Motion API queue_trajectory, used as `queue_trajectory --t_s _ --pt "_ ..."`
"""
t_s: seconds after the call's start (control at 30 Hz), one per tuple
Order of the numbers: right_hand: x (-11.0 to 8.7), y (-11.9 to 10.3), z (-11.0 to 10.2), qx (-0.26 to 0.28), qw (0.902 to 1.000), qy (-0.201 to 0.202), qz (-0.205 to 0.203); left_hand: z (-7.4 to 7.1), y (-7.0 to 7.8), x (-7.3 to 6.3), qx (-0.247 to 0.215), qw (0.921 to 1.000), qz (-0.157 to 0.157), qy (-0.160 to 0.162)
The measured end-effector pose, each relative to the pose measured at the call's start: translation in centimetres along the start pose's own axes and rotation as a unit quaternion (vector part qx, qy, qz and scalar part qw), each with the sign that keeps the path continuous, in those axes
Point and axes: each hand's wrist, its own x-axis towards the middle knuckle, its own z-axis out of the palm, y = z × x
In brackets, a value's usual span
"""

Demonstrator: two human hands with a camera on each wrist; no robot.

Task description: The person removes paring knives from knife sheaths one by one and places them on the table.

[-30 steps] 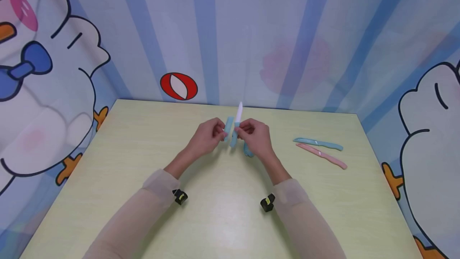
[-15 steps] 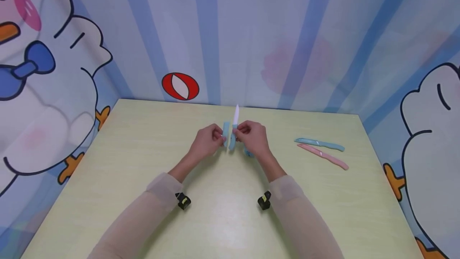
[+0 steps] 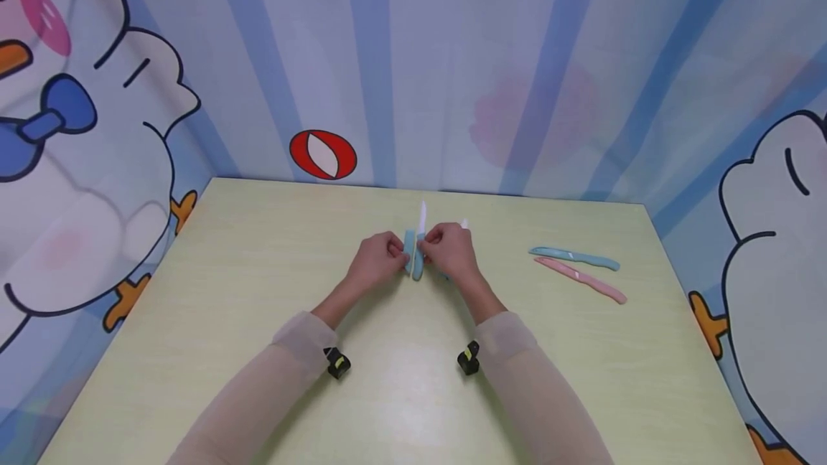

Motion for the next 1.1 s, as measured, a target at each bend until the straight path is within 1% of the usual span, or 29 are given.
queue_trajectory --t_s 0.2,0.4,0.63,0.7,0.73,0.87,0.93,0.97,1.1 --pt "0.1 -0.3 0.3 -0.029 0.9994 0.003 0.020 0.2 0.0 -0.1 0.008 0.9999 -0.012 -0.008" --pt "0.2 -0.9 0.3 -0.051 0.9980 -0.004 0.038 0.3 0.1 -0.3 0.018 0.9996 -0.019 -0.011" --pt "0.7 -1.1 0.8 -0.098 0.9943 0.007 0.040 0.8 -0.2 -0.1 0.024 0.9993 -0.027 -0.012" --pt "0.9 -1.0 0.9 -0.112 0.9928 0.009 0.041 1.3 -0.8 0.5 0.028 0.9993 -0.024 -0.007" --pt "0.9 -1.0 1.0 -0.117 0.9923 0.009 0.041 1.5 -1.0 0.8 0.026 0.9993 -0.025 -0.011" --pt "1.0 -0.9 1.2 -0.131 0.9907 0.009 0.035 2.8 -2.7 2.3 0.031 0.9990 -0.022 -0.023" --pt "1.1 -1.0 1.2 -0.134 0.9905 0.009 0.032 2.9 -2.8 2.7 0.034 0.9984 -0.027 -0.036" --pt "1.0 -1.0 1.2 -0.136 0.9903 0.008 0.029 3.2 -3.0 2.8 0.041 0.9982 -0.026 -0.034" --pt "1.1 -1.3 1.4 -0.147 0.9887 0.004 0.028 2.1 -1.2 1.8 0.061 0.9962 -0.045 -0.042"
